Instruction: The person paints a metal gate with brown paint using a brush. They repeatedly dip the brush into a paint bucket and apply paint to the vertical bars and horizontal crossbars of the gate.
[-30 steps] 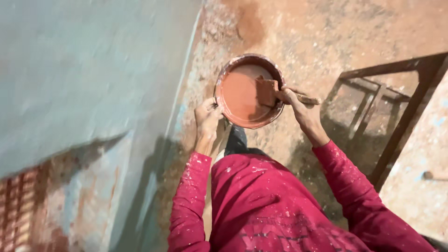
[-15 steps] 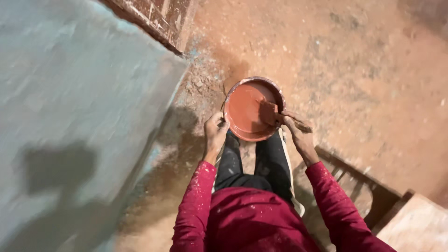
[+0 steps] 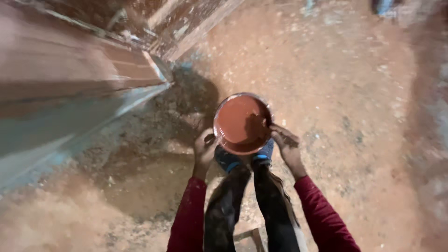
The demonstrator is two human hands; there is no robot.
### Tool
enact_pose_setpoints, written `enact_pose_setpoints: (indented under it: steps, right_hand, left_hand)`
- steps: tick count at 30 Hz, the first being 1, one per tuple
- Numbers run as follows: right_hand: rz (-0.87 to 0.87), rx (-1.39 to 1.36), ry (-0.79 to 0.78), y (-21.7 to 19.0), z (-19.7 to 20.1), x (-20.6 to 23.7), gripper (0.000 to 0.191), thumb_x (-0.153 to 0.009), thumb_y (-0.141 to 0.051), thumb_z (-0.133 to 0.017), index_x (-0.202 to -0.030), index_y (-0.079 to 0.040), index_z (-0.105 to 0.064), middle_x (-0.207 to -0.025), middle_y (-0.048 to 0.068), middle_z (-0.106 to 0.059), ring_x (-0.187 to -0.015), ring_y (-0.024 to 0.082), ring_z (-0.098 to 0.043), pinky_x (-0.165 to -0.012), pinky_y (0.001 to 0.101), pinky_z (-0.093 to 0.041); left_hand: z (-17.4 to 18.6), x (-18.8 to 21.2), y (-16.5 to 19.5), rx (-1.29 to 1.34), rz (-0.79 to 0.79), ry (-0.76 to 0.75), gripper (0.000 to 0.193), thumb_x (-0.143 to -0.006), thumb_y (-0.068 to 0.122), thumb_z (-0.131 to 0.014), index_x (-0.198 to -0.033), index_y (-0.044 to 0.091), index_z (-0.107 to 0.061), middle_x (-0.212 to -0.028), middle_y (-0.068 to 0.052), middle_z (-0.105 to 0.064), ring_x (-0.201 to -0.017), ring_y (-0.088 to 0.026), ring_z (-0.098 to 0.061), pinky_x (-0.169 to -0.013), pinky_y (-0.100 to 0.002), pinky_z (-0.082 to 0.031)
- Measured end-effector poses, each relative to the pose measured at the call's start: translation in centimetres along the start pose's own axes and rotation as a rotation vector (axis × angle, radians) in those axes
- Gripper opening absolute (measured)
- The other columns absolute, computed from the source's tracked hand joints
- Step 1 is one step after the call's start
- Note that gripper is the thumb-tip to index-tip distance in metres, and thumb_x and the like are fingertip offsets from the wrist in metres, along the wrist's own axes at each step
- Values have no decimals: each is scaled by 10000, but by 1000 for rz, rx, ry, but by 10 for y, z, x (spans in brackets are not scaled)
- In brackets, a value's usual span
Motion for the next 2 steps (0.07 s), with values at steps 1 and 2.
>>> enact_pose_setpoints:
  steps: [1, 2]
  right_hand:
    - [-1, -25, -36, 21, -7, -24, 317, -1003, -200, -693, -1258, -13, -719, -1225, 103, -750, -1078, 150, -687, -972, 292, -549]
    - [4, -52, -58, 40, -14, -52, 316, -1005, -196, -692, -1263, -17, -718, -1234, 102, -748, -1085, 149, -687, -980, 292, -552]
  left_hand:
    - [3, -19, -15, 13, -12, 16, 210, -959, 6, -693, -1167, -9, -670, -1076, -20, -695, -994, -99, -650, -881, -265, -544]
    - [7, -42, -28, -27, -18, 63, 255, -948, 8, -697, -1201, -6, -669, -1090, -28, -694, -1011, -111, -653, -889, -273, -544]
Point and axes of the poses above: each hand's wrist, its own x-axis away from the middle knuckle, its own z-axis out of the back of the hand, y = z × x, the point moved 3 cm from there along -x, towards the middle knuckle
